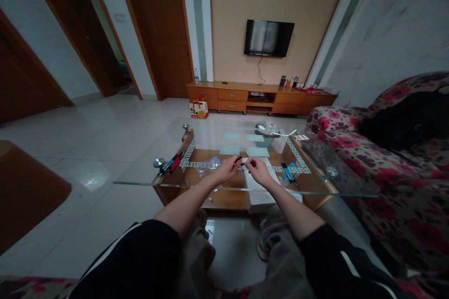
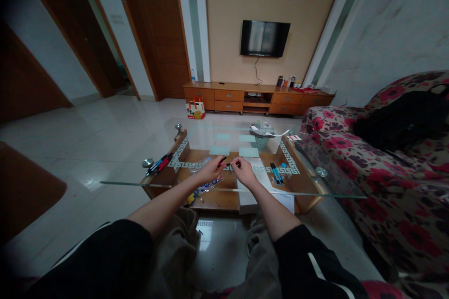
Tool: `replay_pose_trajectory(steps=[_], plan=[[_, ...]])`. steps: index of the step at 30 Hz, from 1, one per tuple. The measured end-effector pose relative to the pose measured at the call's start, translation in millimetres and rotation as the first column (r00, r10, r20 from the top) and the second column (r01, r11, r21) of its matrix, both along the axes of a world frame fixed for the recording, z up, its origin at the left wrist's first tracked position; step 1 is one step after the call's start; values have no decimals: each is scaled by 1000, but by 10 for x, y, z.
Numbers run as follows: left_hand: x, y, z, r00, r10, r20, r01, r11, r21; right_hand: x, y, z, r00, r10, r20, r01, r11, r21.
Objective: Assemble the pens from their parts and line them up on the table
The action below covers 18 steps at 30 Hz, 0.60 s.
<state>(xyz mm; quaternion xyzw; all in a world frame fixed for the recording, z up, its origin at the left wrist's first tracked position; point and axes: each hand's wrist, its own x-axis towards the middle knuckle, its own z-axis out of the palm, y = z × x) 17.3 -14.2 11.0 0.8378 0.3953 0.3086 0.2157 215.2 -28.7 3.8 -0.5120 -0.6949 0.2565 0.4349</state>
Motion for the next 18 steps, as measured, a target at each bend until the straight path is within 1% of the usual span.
replay_pose_trajectory(steps=[4, 8, 10, 15, 16, 18], plan=[[-11, 3, 0, 1000, 3, -1, -3, 1000, 15, 12, 5, 7, 999, -35, -33, 36, 999, 20], [-38, 11, -4, 1000, 15, -11, -14, 999, 38, 30, 38, -32, 997, -32, -67, 31, 999, -19], [-48, 12, 0, 1000, 16, -15, -16, 999, 50, 36, 52, -51, 998, -41, -52, 40, 999, -26], [-48, 9, 10, 999, 22, -35, -20, 998, 54, 28, 50, -54, 992, -122, -20, 122, 992, 8], [-47, 9, 10, 999, 20, -36, -18, 998, 53, 21, 46, -51, 993, -113, -29, 113, 993, 10], [-47, 11, 8, 999, 11, -40, -9, 999, 53, 7, 38, -53, 998, -41, -45, 41, 999, 5]])
